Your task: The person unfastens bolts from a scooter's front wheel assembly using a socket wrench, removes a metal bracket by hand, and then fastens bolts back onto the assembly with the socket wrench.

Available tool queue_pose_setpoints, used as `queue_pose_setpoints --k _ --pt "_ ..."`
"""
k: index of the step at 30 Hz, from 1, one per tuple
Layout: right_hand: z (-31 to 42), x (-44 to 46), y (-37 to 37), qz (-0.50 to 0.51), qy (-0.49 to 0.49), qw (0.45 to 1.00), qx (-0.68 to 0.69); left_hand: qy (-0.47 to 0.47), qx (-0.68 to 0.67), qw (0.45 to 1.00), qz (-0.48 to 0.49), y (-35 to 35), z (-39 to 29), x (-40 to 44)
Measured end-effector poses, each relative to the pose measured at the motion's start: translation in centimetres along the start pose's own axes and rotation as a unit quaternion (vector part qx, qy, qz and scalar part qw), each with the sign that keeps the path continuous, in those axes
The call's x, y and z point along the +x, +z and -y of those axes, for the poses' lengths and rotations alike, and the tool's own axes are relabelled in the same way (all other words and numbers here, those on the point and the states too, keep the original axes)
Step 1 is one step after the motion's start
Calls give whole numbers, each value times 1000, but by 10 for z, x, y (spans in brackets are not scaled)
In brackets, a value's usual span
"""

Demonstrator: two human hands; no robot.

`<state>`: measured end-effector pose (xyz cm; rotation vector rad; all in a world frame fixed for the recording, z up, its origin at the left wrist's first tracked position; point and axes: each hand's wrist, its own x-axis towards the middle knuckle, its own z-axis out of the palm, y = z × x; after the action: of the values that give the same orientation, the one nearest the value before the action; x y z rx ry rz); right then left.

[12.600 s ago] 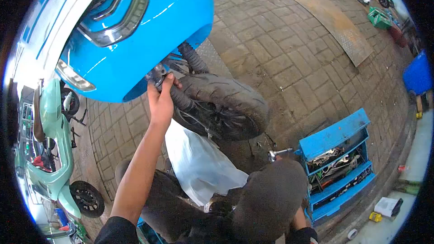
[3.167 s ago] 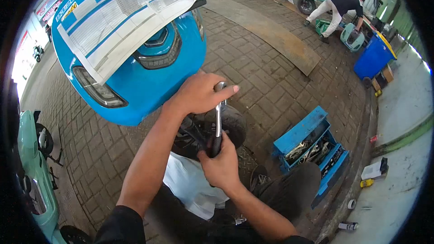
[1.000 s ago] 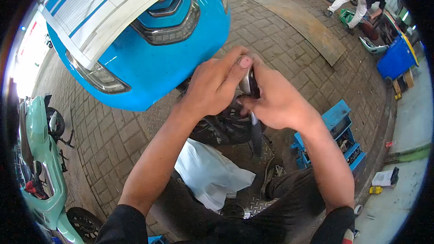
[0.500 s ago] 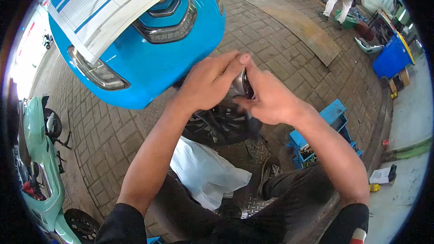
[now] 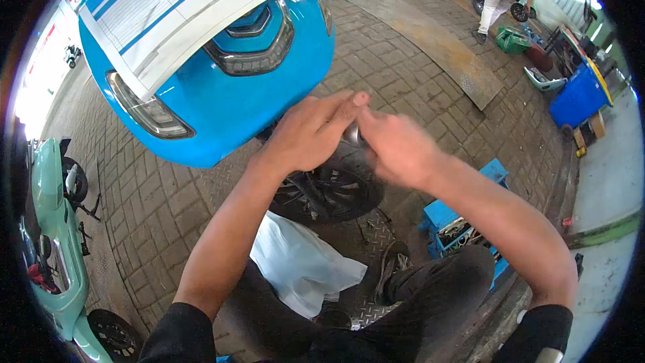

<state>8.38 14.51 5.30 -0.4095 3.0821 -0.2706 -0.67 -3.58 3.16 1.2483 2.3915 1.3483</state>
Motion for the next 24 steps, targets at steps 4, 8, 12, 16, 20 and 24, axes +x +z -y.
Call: queue_pose_setpoints --k 4,8,12,16,20,24 --pt "-35 31 -15 -145 -232 938 -213 5 -37 996 -75 0 -1 -1" --pt "-8 16 -13 101 -9 949 297 54 -31 994 -89 7 8 1" --pt "12 3 -8 140 166 797 563 -15 71 997 -10 6 1 1" --pt "-19 11 8 -64 -50 985 -152 -10 34 999 -14 0 -7 1" --pt "-2 8 2 -27 -53 998 -1 -17 70 997 -37 3 -2 -1" --pt "23 10 -32 168 225 733 619 -22 -38 999 -19 -4 -3 3"
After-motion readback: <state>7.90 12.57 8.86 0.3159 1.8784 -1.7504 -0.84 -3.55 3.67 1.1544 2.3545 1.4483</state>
